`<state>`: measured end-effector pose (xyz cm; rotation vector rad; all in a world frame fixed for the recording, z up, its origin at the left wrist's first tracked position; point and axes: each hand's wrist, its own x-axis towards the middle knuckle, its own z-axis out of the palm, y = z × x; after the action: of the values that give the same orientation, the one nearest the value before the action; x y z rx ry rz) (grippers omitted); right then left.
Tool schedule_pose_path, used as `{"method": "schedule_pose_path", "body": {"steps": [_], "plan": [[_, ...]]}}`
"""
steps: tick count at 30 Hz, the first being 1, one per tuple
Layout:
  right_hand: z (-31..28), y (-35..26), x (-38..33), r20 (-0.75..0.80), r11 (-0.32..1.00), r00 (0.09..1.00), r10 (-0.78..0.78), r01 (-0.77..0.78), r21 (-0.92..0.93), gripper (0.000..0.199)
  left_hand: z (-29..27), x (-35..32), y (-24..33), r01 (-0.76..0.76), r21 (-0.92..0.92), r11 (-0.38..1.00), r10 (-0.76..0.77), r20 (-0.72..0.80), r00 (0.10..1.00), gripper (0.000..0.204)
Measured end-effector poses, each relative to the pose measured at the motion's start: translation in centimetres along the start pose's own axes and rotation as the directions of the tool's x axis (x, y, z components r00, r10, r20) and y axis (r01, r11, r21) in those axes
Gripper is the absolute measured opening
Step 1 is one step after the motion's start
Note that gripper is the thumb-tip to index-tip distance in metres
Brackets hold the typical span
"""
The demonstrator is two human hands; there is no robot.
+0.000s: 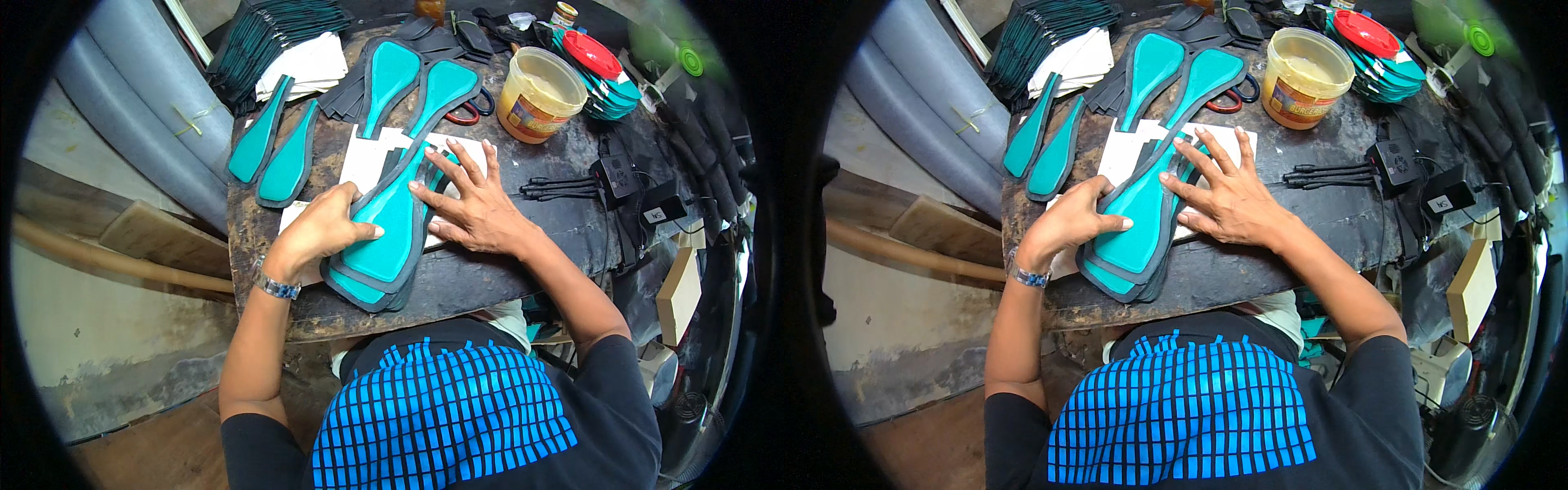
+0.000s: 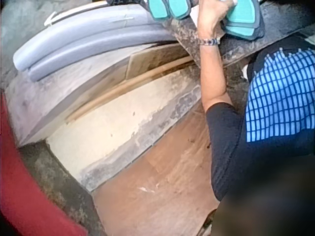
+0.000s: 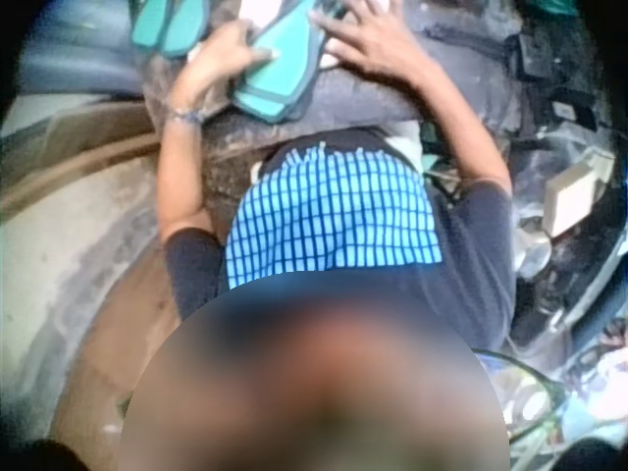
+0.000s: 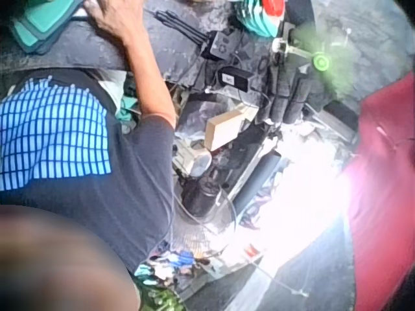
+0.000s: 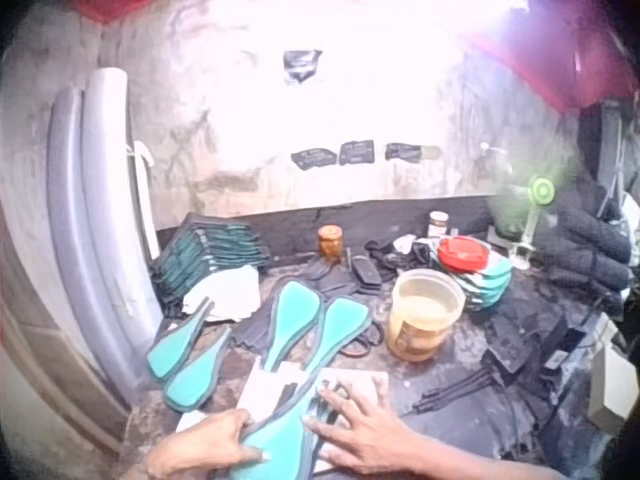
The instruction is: The person repeatedly picks up teal and black insole-like components, aligns them, and presses them together on a workbench. They handle multiple units one at a time, turning them over and stacking the assembled pairs on the table.
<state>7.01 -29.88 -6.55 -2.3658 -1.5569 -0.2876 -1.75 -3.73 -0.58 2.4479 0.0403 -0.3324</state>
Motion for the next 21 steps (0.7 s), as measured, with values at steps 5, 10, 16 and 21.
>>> {"method": "schedule_pose_path", "body": {"steps": [5, 10, 16, 21], "plan": [[-0.3, -0.2, -0.9, 0.084, 0.99, 0.989, -0.124, 0.118, 0.072, 0.049, 0.5, -0.9, 0.3, 0.068, -0.031, 0.997, -0.068, 0.005, 0.998, 0.053], [0.0, 0.2, -0.7, 0.034, 0.999, 0.998, -0.046, 0.046, -0.001, 0.05, 1.2, -0.4, -0.6, 0.039, -0.393, 0.919, -0.065, -0.053, 0.996, 0.046], [1.4, 1.6, 3.9, -0.043, 0.999, 0.998, -0.039, 0.041, 0.024, 0.055, 0.5, 1.8, -2.3, 0.068, -0.517, 0.853, -0.172, -0.157, 0.973, 0.045], [0.5, 1.3, 3.8, -0.016, 0.985, 0.985, -0.173, 0.173, 0.014, 0.051, 0.3, 1.9, -3.0, 0.043, -0.144, 0.989, -0.089, -0.329, 0.94, 0.045]]}}
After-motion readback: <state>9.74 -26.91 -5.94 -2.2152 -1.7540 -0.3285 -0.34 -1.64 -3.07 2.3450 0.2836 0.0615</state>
